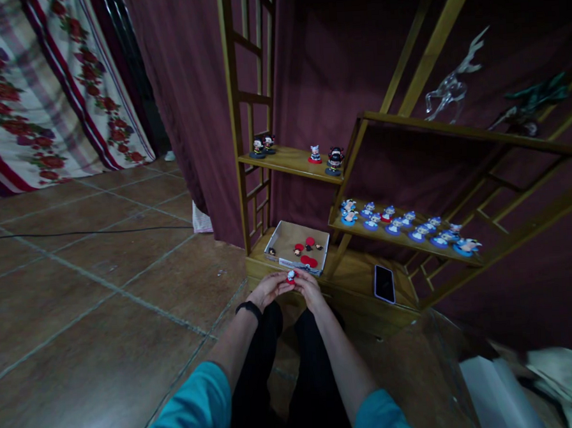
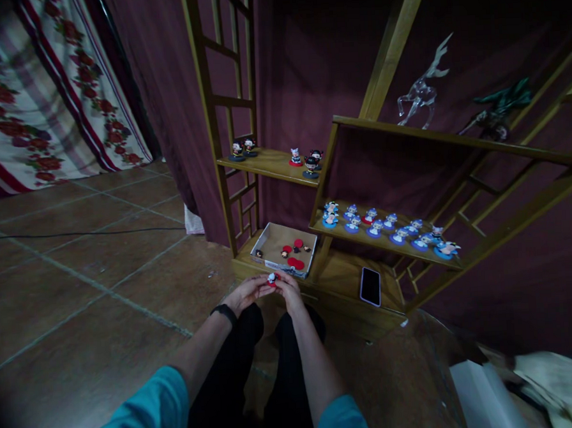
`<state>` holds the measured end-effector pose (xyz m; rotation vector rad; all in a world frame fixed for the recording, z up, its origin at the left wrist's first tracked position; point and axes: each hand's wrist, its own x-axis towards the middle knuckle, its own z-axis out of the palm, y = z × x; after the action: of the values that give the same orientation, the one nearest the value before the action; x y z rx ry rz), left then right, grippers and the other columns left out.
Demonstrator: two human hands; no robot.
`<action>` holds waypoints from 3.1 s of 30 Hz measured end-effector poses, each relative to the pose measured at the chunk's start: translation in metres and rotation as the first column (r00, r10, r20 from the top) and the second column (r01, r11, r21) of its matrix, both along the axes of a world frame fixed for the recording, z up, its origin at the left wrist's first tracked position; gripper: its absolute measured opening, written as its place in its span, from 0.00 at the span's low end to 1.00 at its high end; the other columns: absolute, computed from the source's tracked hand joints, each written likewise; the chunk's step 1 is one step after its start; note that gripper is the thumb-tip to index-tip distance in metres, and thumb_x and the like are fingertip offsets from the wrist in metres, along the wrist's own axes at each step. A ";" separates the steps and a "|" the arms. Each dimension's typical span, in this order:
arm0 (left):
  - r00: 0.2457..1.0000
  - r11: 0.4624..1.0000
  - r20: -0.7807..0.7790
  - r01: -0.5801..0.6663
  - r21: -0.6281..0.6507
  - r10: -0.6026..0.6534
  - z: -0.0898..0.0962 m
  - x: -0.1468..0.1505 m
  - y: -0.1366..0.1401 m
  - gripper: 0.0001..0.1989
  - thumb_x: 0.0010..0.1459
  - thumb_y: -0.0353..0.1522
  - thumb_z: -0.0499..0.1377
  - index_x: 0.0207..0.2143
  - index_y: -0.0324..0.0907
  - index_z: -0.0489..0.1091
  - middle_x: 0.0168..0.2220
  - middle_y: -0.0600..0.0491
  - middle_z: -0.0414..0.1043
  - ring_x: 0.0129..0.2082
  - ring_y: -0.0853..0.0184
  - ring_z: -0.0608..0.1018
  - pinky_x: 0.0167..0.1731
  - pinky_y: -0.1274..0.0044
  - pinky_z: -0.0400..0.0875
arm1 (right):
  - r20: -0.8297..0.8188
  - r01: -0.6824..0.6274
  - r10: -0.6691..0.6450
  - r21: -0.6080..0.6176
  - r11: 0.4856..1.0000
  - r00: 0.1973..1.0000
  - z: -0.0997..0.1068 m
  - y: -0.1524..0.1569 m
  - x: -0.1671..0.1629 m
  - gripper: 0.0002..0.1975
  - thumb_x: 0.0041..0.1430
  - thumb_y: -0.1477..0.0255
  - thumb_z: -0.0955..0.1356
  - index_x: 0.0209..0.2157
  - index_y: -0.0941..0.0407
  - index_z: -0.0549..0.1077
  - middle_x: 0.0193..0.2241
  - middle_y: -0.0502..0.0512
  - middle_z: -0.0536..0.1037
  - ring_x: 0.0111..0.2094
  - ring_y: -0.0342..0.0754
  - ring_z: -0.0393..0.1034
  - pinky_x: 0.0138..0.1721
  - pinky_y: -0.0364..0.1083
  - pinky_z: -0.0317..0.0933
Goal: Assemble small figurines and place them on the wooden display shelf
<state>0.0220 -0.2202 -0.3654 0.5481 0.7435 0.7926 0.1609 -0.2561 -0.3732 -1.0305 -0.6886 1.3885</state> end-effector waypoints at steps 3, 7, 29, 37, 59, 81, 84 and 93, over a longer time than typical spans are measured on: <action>1.000 1.000 -0.011 0.018 -0.022 -0.019 -0.001 0.001 0.001 0.05 0.50 0.22 0.59 0.32 0.30 0.69 0.29 0.43 0.74 0.28 0.65 0.79 0.34 0.74 0.75 | 0.011 0.017 -0.017 0.012 1.000 1.000 -0.001 0.001 -0.001 0.20 0.36 0.72 0.71 0.37 0.55 0.74 0.32 0.52 0.78 0.31 0.47 0.71 0.32 0.45 0.64; 0.999 0.999 -0.009 -0.049 -0.019 0.048 -0.003 0.003 0.002 0.03 0.52 0.21 0.56 0.30 0.31 0.68 0.28 0.44 0.74 0.27 0.66 0.78 0.33 0.74 0.75 | -0.011 0.009 -0.008 0.044 0.999 1.000 0.001 -0.001 -0.003 0.19 0.37 0.71 0.71 0.37 0.55 0.74 0.34 0.53 0.77 0.34 0.47 0.71 0.35 0.45 0.64; 0.980 0.976 -0.074 -0.171 0.137 0.183 0.000 0.011 -0.006 0.10 0.42 0.19 0.63 0.28 0.35 0.68 0.23 0.53 0.72 0.23 0.74 0.75 0.27 0.84 0.69 | 0.114 0.060 -0.065 0.042 0.997 0.991 -0.003 -0.001 -0.003 0.23 0.40 0.67 0.72 0.42 0.50 0.71 0.42 0.52 0.75 0.40 0.47 0.69 0.37 0.44 0.63; 0.995 0.994 -0.047 -0.087 0.067 0.090 0.008 0.009 -0.008 0.07 0.47 0.28 0.63 0.30 0.37 0.68 0.27 0.50 0.74 0.26 0.70 0.77 0.29 0.80 0.72 | 0.020 0.014 -0.017 0.131 0.991 1.000 0.014 -0.013 -0.003 0.21 0.44 0.67 0.70 0.44 0.50 0.71 0.43 0.53 0.75 0.42 0.47 0.69 0.40 0.45 0.62; 0.996 0.996 -0.007 -0.085 0.029 0.085 0.001 0.010 -0.004 0.07 0.47 0.26 0.62 0.30 0.36 0.66 0.31 0.48 0.75 0.28 0.67 0.78 0.34 0.73 0.74 | 0.013 -0.061 0.060 0.175 0.983 0.998 -0.006 0.001 -0.005 0.21 0.41 0.68 0.72 0.41 0.51 0.72 0.41 0.51 0.75 0.43 0.50 0.69 0.42 0.47 0.62; 0.994 0.993 0.002 -0.107 0.051 0.107 -0.001 0.010 -0.002 0.06 0.49 0.25 0.60 0.32 0.34 0.67 0.29 0.46 0.74 0.26 0.68 0.78 0.32 0.74 0.75 | 0.068 -0.051 0.043 0.121 0.991 0.997 -0.005 0.000 -0.005 0.19 0.43 0.65 0.70 0.40 0.51 0.72 0.42 0.52 0.76 0.42 0.50 0.70 0.42 0.48 0.64; 0.993 0.992 0.015 -0.116 0.048 0.115 -0.002 0.010 -0.002 0.04 0.51 0.24 0.59 0.31 0.34 0.67 0.28 0.46 0.74 0.26 0.68 0.78 0.33 0.74 0.75 | 0.054 -0.045 0.039 0.107 0.993 0.998 -0.006 0.001 -0.005 0.20 0.43 0.64 0.70 0.41 0.52 0.72 0.42 0.53 0.76 0.42 0.50 0.70 0.43 0.49 0.63; 0.982 0.981 -0.043 -0.183 0.060 0.185 -0.004 0.012 -0.002 0.04 0.49 0.21 0.58 0.31 0.32 0.67 0.25 0.46 0.74 0.24 0.68 0.77 0.29 0.78 0.75 | -0.025 -0.098 0.101 0.098 0.990 0.995 -0.007 0.000 -0.003 0.21 0.44 0.66 0.70 0.43 0.55 0.72 0.42 0.56 0.76 0.42 0.51 0.71 0.46 0.51 0.62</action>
<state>0.0341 -0.2223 -0.3696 0.5555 0.8272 0.9769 0.1575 -0.2563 -0.3798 -0.9079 -0.7865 1.4395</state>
